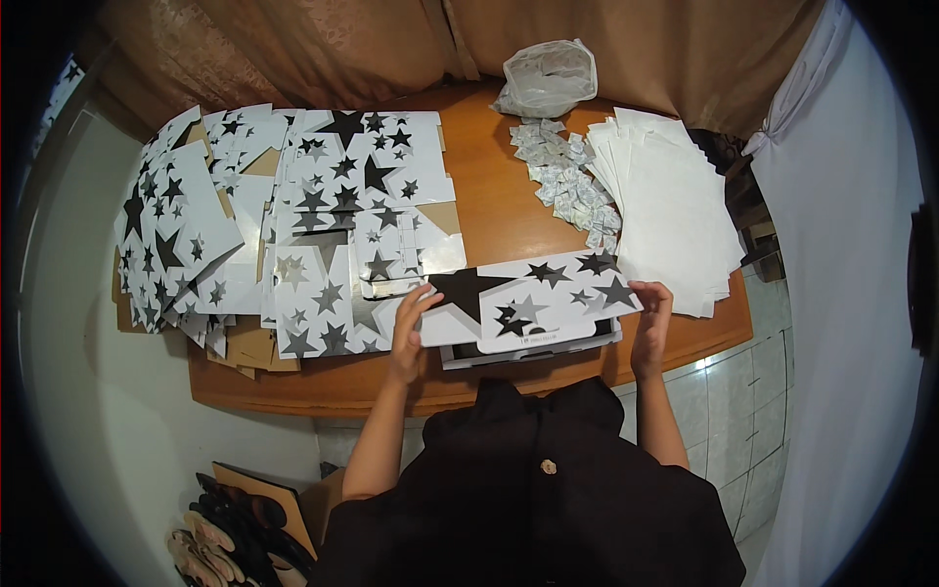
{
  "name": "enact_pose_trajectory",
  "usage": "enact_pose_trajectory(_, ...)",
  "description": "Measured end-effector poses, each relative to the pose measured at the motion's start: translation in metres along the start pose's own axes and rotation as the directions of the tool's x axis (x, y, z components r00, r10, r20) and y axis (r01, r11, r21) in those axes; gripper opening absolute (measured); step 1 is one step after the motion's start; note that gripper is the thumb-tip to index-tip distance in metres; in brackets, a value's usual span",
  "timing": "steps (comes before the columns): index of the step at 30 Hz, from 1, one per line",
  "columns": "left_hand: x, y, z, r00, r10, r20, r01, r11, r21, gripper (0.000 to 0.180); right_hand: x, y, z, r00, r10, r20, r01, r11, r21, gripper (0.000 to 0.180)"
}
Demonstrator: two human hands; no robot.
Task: The recorder is folding cardboard pieces to assemble shoe boxes, lining them with tissue paper, and stacking the completed boxes on a shelf.
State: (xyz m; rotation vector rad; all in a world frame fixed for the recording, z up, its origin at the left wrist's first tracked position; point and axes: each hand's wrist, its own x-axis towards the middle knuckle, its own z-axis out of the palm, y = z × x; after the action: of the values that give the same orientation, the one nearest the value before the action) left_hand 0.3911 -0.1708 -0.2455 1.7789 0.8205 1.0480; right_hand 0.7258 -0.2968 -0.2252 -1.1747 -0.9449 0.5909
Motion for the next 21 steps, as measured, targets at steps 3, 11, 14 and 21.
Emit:
enact_pose_trajectory(3, -0.019, 0.002, 0.011, 0.997, -0.075, -0.019, 0.077, 0.989, 0.127, 0.062, -0.016, -0.014, 0.001, 0.989, 0.024, 0.147, 0.037, 0.917, -0.398, 0.095)
enact_pose_trajectory(11, -0.037, 0.011, 0.042, 0.905, 0.024, -0.425, 0.123, 0.941, 0.315, 0.034, -0.034, -0.005, 0.028, 0.962, -0.072, 0.263, 0.253, 0.596, -0.762, 0.067)
enact_pose_trajectory(14, -0.057, 0.016, 0.048, 0.858, 0.513, -0.031, -0.406, 0.714, 0.57, 0.03, -0.031, -0.01, 0.033, 0.962, -0.081, 0.261, 0.257, 0.599, -0.758, 0.061)
enact_pose_trajectory(21, -0.053, 0.024, 0.096, 0.899, 0.42, 0.126, -0.353, 0.523, 0.776, 0.037, -0.018, -0.021, 0.044, 0.971, -0.042, 0.236, 0.21, 0.624, -0.753, 0.048)
